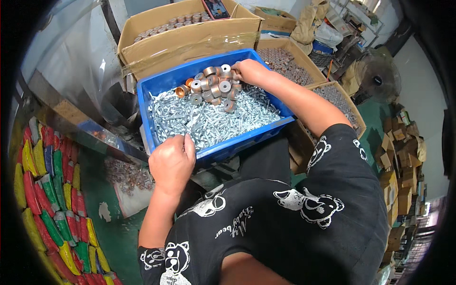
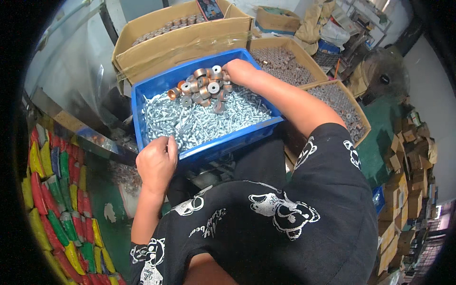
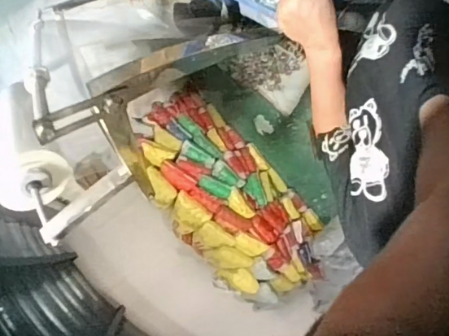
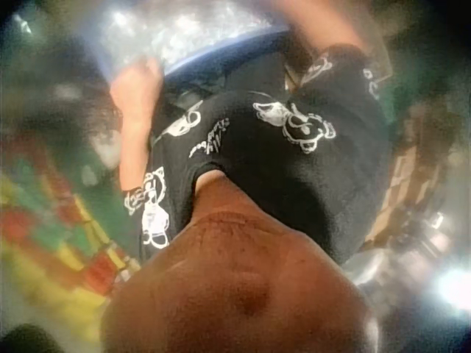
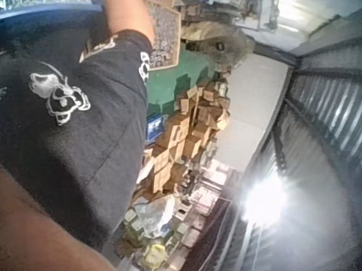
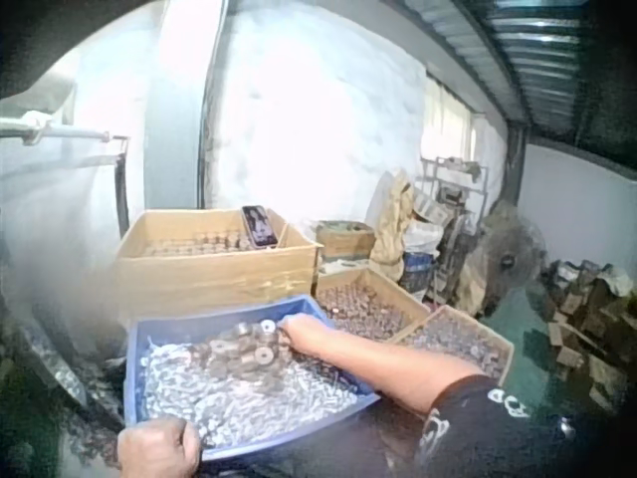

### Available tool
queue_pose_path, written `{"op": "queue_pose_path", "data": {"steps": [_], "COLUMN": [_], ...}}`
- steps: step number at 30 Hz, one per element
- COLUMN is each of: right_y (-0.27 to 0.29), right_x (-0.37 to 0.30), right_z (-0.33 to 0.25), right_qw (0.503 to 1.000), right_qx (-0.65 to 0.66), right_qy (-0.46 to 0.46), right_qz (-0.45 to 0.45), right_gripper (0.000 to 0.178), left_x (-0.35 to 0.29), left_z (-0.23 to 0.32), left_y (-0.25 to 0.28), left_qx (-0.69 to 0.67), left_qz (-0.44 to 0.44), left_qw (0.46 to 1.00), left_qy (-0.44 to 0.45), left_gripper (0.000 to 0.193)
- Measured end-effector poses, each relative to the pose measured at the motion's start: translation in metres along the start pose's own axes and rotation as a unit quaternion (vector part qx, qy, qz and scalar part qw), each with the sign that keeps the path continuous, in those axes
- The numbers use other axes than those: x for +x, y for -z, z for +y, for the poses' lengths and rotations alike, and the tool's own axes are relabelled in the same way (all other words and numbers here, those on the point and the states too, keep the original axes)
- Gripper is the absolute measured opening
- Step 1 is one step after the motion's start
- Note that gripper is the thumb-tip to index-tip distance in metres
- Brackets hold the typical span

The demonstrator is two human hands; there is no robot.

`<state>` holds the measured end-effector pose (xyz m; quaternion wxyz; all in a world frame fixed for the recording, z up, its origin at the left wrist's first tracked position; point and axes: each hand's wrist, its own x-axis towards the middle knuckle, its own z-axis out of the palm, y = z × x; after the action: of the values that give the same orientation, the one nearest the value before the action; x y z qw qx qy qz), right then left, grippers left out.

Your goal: The person transfers metal bushings between cardboard boxes and a blue plastic bin filled with screws, then arranges the bushings in rows inside the cardboard boxes by hand.

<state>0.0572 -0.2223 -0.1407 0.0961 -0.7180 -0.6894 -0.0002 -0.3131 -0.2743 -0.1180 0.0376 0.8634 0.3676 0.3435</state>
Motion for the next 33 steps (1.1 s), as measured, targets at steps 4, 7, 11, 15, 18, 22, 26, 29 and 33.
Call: {"op": "queue_pose_path", "data": {"steps": [4, 7, 11, 15, 18, 22, 26, 29, 33], "right_y": [0.008, 0.014, 0.039, 0.080, 0.072, 0.038, 0.019, 0.007, 0.034], "right_x": [-0.004, -0.006, 0.004, 0.025, 0.060, 0.137, 0.157, 0.139, 0.035], "right_z": [-0.005, -0.018, -0.044, -0.134, -0.197, -0.277, -0.296, -0.254, -0.146], "right_qw": [0.999, 0.997, 0.997, 0.920, 0.873, 0.929, 0.844, 0.872, 0.965], "right_qx": [-0.001, -0.064, 0.018, 0.371, 0.464, 0.358, 0.528, 0.459, 0.201], "right_qy": [0.029, 0.032, -0.024, -0.093, -0.011, 0.030, -0.009, 0.169, 0.168], "right_qz": [-0.012, 0.011, 0.072, -0.082, -0.151, -0.089, -0.094, 0.017, 0.013], "right_gripper": [0.033, 0.027, 0.021, 0.025, 0.027, 0.024, 0.040, 0.035, 0.025], "left_x": [-0.002, -0.002, -0.003, -0.007, -0.006, -0.005, -0.001, -0.002, 0.004], "left_z": [-0.005, -0.005, -0.009, -0.012, -0.013, -0.012, -0.009, -0.008, -0.003], "left_y": [-0.001, 0.002, -0.001, 0.001, -0.001, -0.005, -0.004, 0.000, 0.002], "left_qx": [-0.009, -0.015, -0.020, -0.016, -0.022, -0.031, -0.028, -0.011, 0.021], "left_qz": [0.012, 0.009, 0.003, -0.002, -0.004, -0.013, -0.028, -0.036, -0.081], "left_qw": [1.000, 1.000, 1.000, 1.000, 1.000, 0.999, 0.999, 0.999, 0.995], "left_qy": [-0.012, -0.007, -0.011, 0.005, 0.008, 0.001, 0.012, 0.037, 0.061], "left_gripper": [0.029, 0.028, 0.028, 0.028, 0.029, 0.031, 0.032, 0.033, 0.034]}}
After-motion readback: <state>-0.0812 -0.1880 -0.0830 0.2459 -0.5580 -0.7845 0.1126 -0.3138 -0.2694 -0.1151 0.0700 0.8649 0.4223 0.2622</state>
